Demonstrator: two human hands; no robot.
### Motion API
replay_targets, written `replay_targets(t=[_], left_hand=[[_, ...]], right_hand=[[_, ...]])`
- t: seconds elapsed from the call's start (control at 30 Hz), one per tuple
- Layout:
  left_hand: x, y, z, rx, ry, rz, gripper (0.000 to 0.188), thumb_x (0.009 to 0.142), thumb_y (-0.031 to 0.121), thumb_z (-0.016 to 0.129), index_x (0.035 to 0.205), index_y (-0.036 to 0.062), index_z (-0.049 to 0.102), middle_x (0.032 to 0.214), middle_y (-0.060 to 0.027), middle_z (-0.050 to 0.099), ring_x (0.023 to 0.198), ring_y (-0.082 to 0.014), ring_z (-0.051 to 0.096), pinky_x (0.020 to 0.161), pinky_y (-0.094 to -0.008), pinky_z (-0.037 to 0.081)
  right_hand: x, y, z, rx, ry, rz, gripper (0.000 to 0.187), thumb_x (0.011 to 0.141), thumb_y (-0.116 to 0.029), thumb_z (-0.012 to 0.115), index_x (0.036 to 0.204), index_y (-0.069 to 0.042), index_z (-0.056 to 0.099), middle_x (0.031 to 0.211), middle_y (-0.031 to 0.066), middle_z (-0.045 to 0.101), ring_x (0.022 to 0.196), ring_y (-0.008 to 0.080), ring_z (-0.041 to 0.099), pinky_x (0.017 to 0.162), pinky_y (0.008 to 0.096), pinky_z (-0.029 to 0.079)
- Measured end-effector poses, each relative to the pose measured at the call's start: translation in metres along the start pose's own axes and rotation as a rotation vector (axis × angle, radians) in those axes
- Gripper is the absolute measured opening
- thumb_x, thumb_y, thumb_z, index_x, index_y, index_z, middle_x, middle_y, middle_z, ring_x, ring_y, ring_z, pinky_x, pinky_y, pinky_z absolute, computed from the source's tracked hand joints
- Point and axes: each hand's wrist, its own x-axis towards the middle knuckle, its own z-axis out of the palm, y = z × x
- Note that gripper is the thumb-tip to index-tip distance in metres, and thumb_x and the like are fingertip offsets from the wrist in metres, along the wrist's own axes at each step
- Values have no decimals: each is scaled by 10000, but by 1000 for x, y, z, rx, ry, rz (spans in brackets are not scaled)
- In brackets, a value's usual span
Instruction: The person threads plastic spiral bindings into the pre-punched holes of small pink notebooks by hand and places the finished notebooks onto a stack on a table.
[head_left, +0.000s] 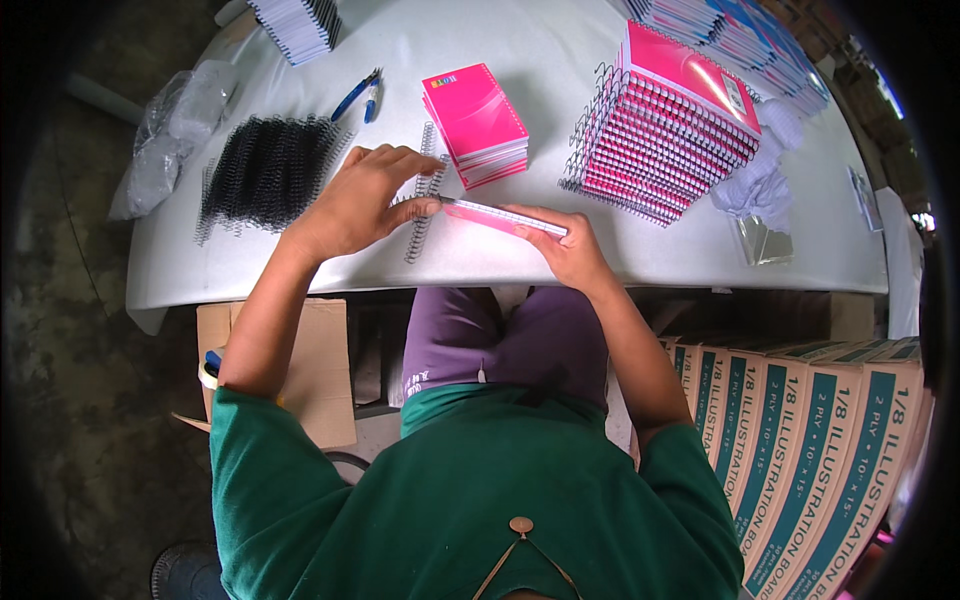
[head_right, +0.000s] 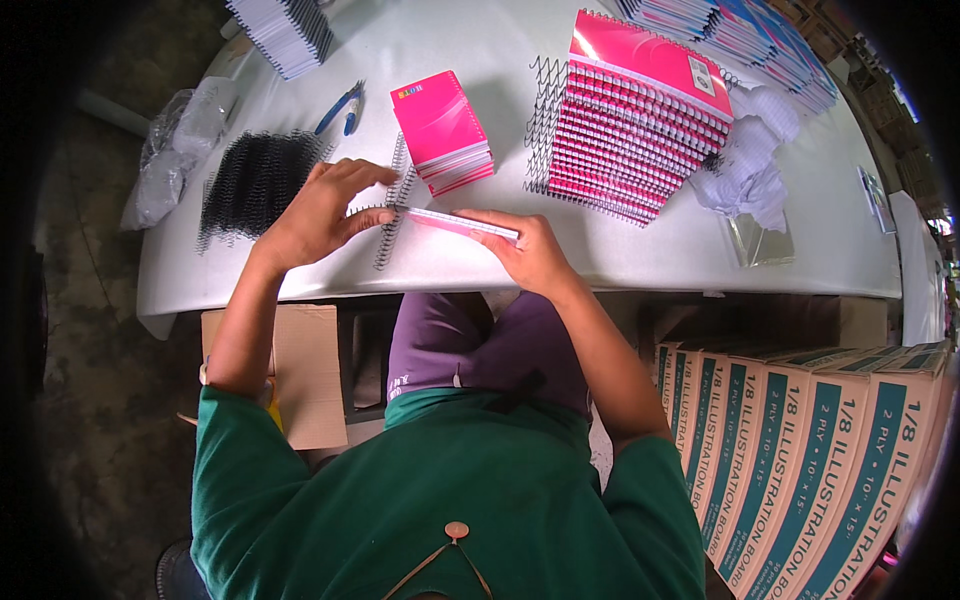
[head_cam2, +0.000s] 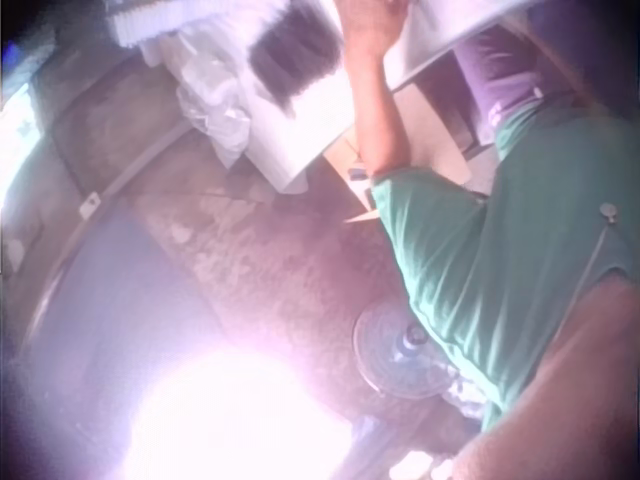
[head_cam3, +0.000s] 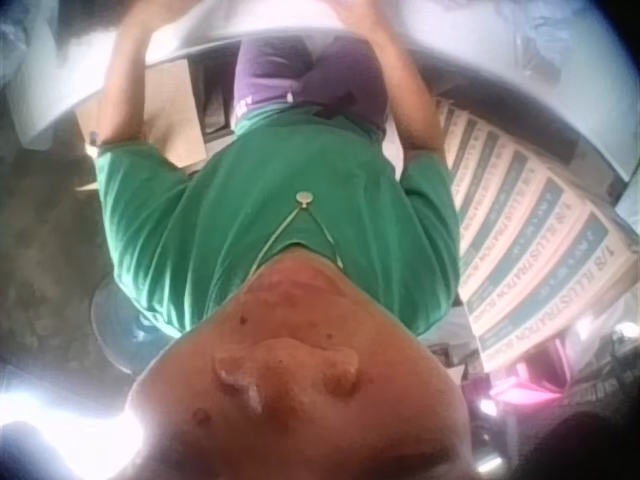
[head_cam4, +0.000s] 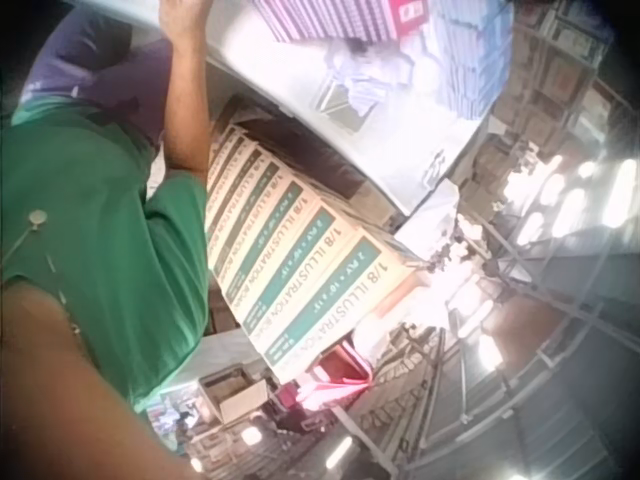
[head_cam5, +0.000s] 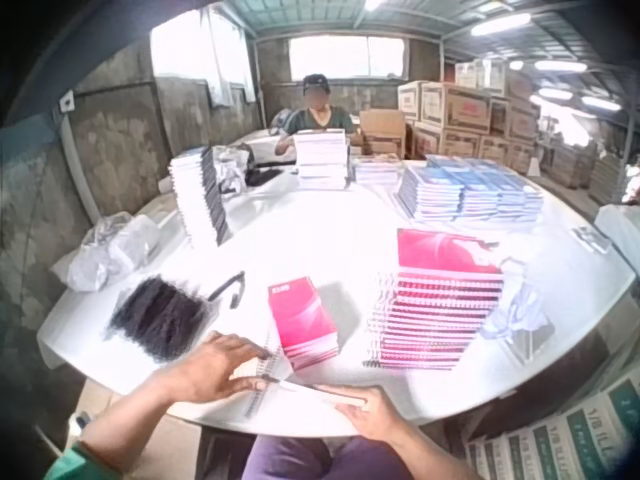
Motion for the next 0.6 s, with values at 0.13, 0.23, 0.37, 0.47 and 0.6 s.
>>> replay_targets(t=[0.13,0.23,0.37,0.47,0.6], left_hand=[[5,-4,-7,-139,-398,-146,255,784,171,637,1013,60,612,972,-94,623,950,-238,564,872,-335,386],[7,9,-5,118,-166,14,238,752,177,676,946,54,616,910,-82,615,875,-251,573,847,-354,397],[10,16,-8,133,-364,-23,353,703,233,708,974,65,557,1037,-82,557,985,-245,524,865,-358,379],[5,17,0,259,-162,35,505,678,290,725,1076,59,518,1182,-139,492,1122,-292,453,910,-391,357],[-31,14,56,349,197,41,927,693,602,587,1294,-57,330,1359,-309,277,1277,-470,237,1015,-577,150]], right_hand=[[-5,-5,2,-20,19,-28,239,850,-36,572,1081,9,614,944,89,671,826,80,585,749,227,471],[-7,-3,4,-2,-6,-30,244,852,-36,571,1089,7,610,945,89,671,828,79,585,743,233,473],[-5,-5,11,44,15,-43,268,837,-22,589,1104,0,604,963,103,671,828,94,594,739,242,476],[-7,-3,16,-32,39,-104,301,812,-2,605,1113,-13,601,989,131,661,850,153,631,742,265,487],[-16,-9,30,-164,115,-198,327,790,16,609,1114,-27,601,1016,159,641,889,257,644,748,302,501]])
